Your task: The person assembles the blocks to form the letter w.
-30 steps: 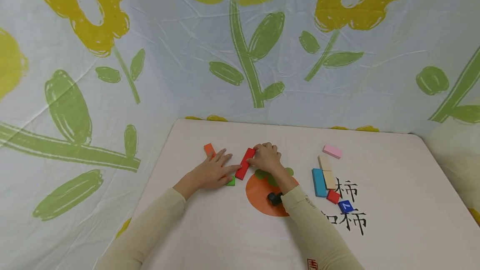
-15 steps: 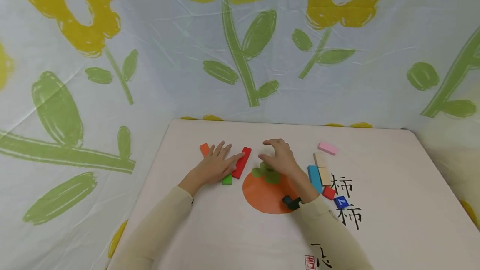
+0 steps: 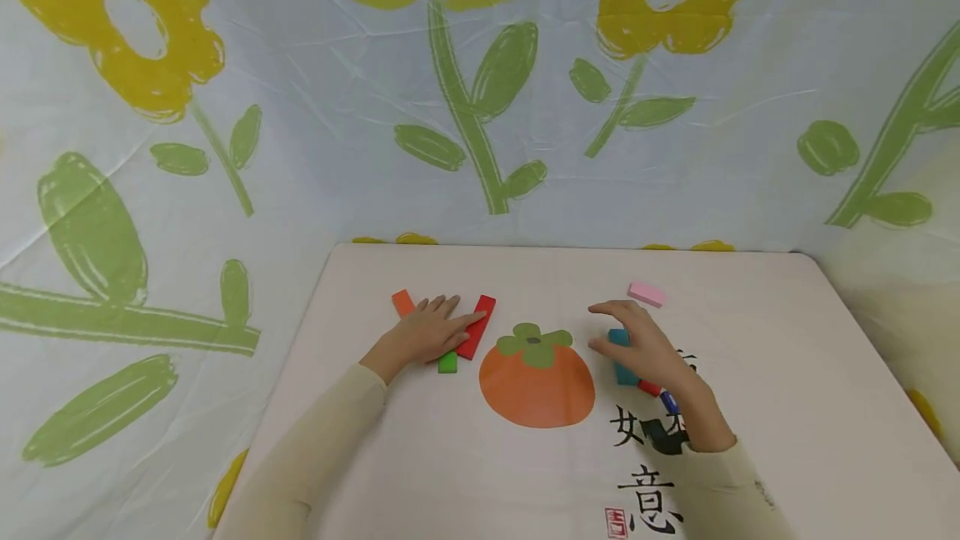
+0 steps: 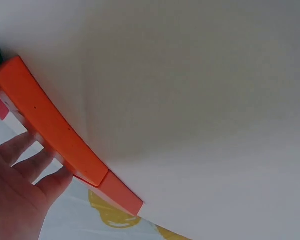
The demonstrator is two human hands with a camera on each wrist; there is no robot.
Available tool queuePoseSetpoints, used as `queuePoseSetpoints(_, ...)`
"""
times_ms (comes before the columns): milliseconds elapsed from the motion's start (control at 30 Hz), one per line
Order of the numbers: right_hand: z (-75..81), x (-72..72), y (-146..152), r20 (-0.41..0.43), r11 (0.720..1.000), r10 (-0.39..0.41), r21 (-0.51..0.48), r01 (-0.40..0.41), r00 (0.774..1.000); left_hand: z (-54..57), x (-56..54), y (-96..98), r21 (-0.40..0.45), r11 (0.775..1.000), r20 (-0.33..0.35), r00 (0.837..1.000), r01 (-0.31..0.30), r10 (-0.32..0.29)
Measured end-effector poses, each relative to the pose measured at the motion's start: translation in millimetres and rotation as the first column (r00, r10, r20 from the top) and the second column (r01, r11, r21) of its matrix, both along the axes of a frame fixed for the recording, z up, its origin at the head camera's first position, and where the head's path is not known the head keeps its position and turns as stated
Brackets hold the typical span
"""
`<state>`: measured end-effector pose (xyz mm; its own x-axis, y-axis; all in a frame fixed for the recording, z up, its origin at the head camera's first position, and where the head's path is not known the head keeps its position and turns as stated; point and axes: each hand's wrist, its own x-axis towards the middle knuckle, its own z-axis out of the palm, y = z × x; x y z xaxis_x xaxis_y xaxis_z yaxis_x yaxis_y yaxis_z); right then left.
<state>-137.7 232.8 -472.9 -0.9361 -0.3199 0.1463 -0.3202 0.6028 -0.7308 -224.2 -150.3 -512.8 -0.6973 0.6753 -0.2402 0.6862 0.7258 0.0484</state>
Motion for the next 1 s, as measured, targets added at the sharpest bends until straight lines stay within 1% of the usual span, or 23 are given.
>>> queuePoseSetpoints(67,-2.8,6.4,15.7,0.009,1.0,-0.008,0.003,0.008,1.0,-0.7,0.1,-1.5,-0.01,1.0,0.014,1.0,-0.001,0.001)
queuePoseSetpoints(233,-6.7,24.8,48.7,0.058,0.999,-0.041,0.001,0.041,0.997,0.9,0.4,-3.2,0.009,1.0,0.046,0.999,-0.015,0.014)
queuePoseSetpoints(333,-6.5,35.4,64.4,0.113,0.997,-0.072,0.026,0.069,0.991,3.0,0.7,-2.8,0.017,1.0,0.055,0.998,-0.016,0.015)
queuePoseSetpoints(433,-6.8,43.3,78.9,0.181,0.995,-0.088,0.063,0.078,0.98,3.3,0.8,-2.7,0.028,0.999,0.061,0.998,-0.016,0.015)
queuePoseSetpoints(600,-11.6,52.2,100.5,0.292,0.996,-0.074,0.074,0.055,0.954,2.8,-0.3,-2.6,0.031,0.999,0.087,0.996,-0.034,0.031)
queuePoseSetpoints(733,-18.1,56.0,111.0,0.354,0.995,-0.084,0.078,0.06,0.931,3.4,-1.1,-2.4,0.037,0.998,0.095,0.995,-0.041,0.037)
queuePoseSetpoints(767,-19.8,56.3,112.6,0.358,0.996,-0.078,0.076,0.054,0.93,3.4,-1.2,-2.4,0.039,0.998,0.094,0.995,-0.041,0.037)
queuePoseSetpoints(900,-26.4,56.1,116.2,0.315,0.997,-0.039,0.078,0.015,0.948,3.1,-1.0,-2.5,0.049,0.998,0.102,0.994,-0.047,0.042)
queuePoseSetpoints(1000,-29.2,56.7,116.3,0.283,0.996,-0.031,0.095,0.004,0.959,2.8,-1.1,-2.3,0.058,0.997,0.111,0.993,-0.057,0.05)
